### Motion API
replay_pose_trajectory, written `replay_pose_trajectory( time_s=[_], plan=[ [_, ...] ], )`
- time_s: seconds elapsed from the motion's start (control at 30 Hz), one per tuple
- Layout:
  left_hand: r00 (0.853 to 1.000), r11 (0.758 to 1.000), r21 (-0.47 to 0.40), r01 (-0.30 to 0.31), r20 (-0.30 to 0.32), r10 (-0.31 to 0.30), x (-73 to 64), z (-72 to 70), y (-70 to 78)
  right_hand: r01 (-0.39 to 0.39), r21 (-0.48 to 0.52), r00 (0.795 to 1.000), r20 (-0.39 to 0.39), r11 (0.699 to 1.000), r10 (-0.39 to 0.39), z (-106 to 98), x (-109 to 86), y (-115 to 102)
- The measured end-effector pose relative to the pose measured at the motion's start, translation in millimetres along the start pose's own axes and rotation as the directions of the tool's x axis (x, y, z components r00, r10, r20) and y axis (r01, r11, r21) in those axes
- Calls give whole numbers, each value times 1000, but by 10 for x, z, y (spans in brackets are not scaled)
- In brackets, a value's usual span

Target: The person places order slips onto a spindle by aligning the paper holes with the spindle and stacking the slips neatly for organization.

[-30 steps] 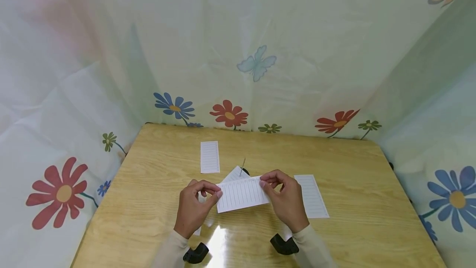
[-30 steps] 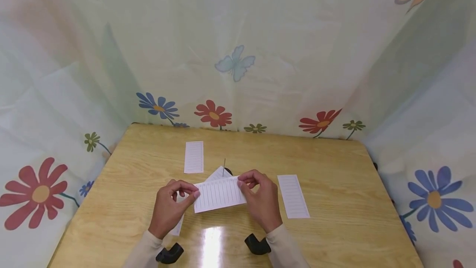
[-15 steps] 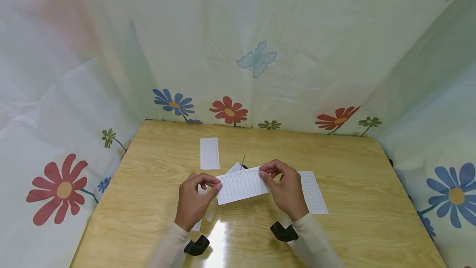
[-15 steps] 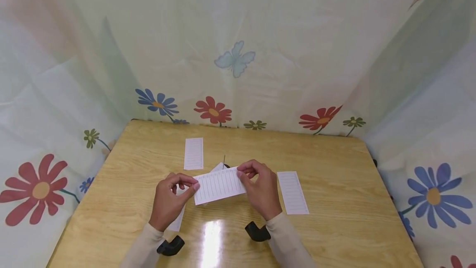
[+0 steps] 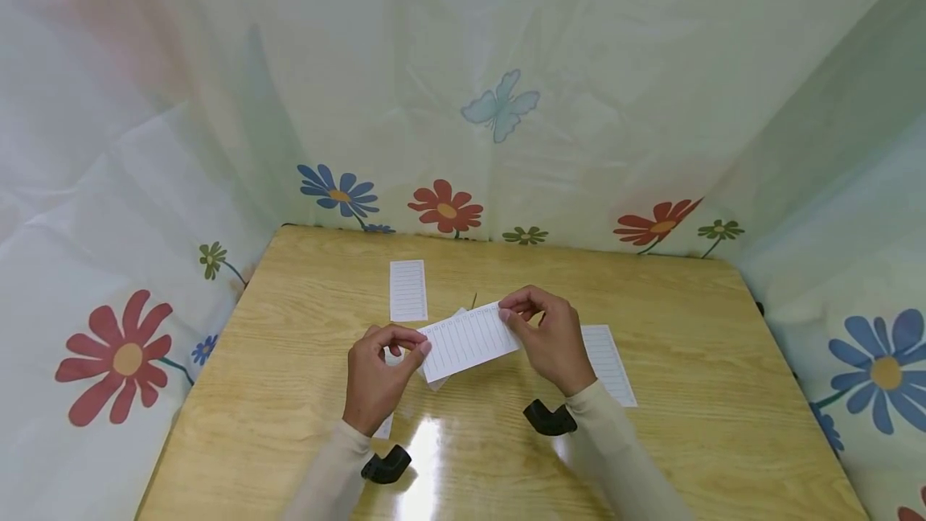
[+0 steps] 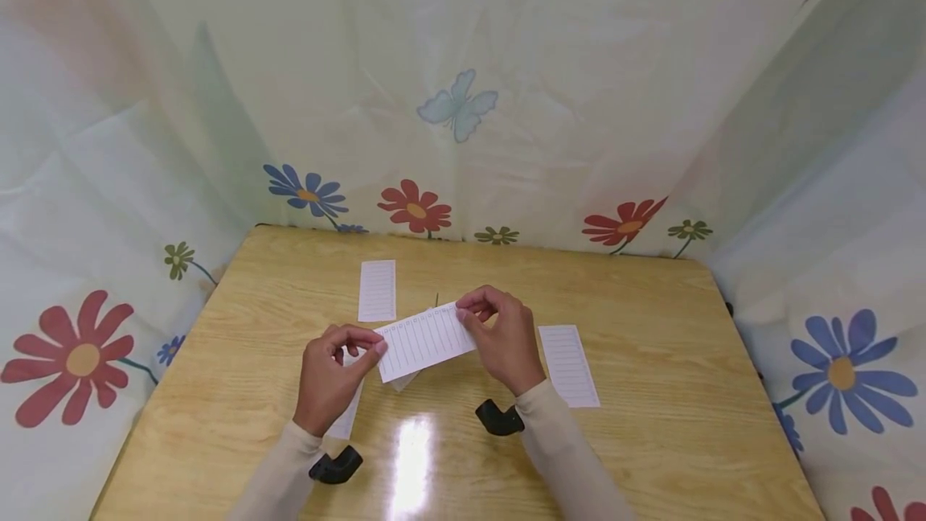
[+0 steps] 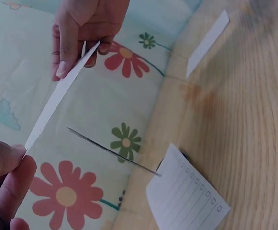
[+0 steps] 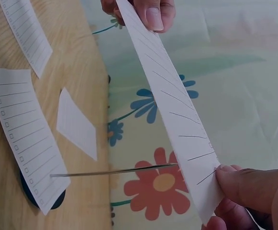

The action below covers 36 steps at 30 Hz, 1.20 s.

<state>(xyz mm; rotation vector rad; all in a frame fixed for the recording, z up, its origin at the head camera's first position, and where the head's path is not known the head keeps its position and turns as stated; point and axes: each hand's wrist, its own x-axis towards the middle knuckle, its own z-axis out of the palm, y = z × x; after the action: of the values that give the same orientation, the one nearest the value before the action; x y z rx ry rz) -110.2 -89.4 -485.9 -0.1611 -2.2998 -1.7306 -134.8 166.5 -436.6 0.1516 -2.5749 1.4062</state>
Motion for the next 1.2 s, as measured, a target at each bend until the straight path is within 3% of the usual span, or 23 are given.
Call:
replay_pose_trajectory(
  time_s=[1.2],
  plan=[
    [986,994,-79,70,-144,-81,127,142,-13,-16,49,995,99,999,11,90,573,-20]
  ],
)
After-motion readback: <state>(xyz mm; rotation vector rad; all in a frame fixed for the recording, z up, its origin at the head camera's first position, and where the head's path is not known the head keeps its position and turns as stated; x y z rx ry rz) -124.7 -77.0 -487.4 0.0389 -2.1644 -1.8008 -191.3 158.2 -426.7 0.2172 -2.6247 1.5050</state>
